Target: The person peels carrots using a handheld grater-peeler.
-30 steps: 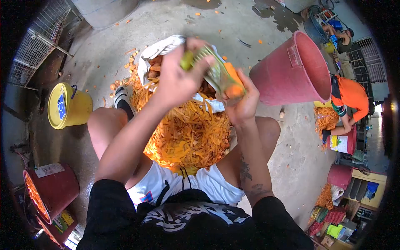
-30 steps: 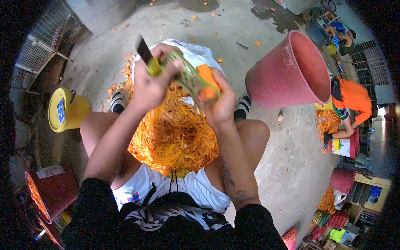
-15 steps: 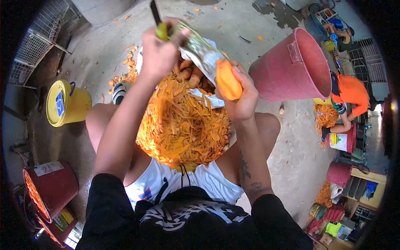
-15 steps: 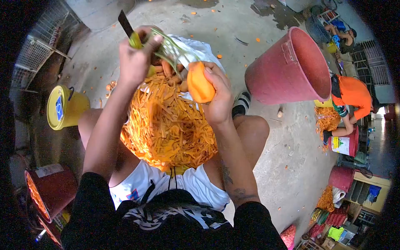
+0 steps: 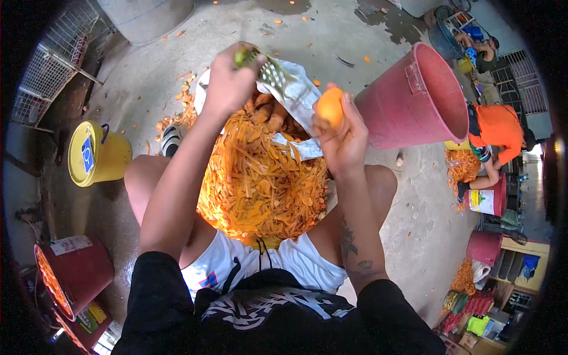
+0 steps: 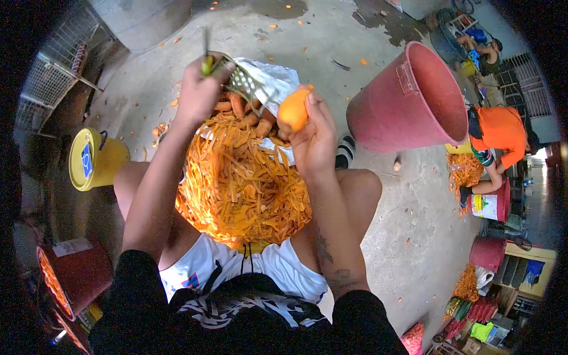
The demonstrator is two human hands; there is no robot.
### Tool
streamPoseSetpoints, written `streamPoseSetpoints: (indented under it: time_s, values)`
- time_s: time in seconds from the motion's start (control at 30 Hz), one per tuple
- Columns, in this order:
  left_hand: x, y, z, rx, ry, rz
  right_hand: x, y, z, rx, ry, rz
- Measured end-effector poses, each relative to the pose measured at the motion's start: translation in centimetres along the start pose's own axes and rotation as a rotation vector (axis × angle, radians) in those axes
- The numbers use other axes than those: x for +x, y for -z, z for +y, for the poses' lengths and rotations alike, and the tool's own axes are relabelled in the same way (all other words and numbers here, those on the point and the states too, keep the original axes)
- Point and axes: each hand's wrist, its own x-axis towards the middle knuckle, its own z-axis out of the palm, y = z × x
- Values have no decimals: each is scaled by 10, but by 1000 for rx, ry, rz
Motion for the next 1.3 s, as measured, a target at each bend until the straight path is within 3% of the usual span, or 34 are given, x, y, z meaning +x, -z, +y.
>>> streamPoseSetpoints:
  time_s: [0.07, 0.1, 0.23, 0.33, 0.4, 0.47, 0.5, 0.6, 0.7, 0.87, 0.97, 1.03, 1.2, 1.3]
  values:
    - [-15, -4, 9, 452, -233, -193, 2, -6, -4, -68, 85, 157]
    - [-22, -4, 14, 621, -261, -298, 9, 15, -3, 4, -33, 107]
    - [-59, -28, 29, 782, -278, -490, 19, 30, 23, 231, 16, 291]
    - [-72, -43, 29, 740, -393, -530, 17, 31, 32, 263, 8, 257]
    - [-71, -48, 24, 795, -357, -542, 18, 22, 39, 226, 48, 239]
    - [-71, -49, 22, 791, -364, -543, 19, 4, 40, 221, 107, 495]
    - [-71, -50, 23, 793, -362, -542, 20, 6, 42, 221, 105, 493]
    - [-65, -53, 20, 786, -323, -549, 23, 27, 49, 211, 82, 412]
    - [-33, -46, -9, 801, -33, -626, 23, 35, 37, 206, 29, 172]
    - [-34, -36, 8, 768, -95, -477, 22, 19, 8, 387, 60, 328]
    - [-43, -35, 12, 837, -143, -468, 21, 42, 28, 280, -159, 249]
    - [-50, -36, 7, 842, -339, -483, 18, 36, 28, 235, -148, 203]
    - [-58, -41, 11, 862, -350, -537, 19, 19, 25, 163, -59, 266]
    - [-60, -41, 12, 866, -348, -527, 15, 29, 26, 111, -128, 217]
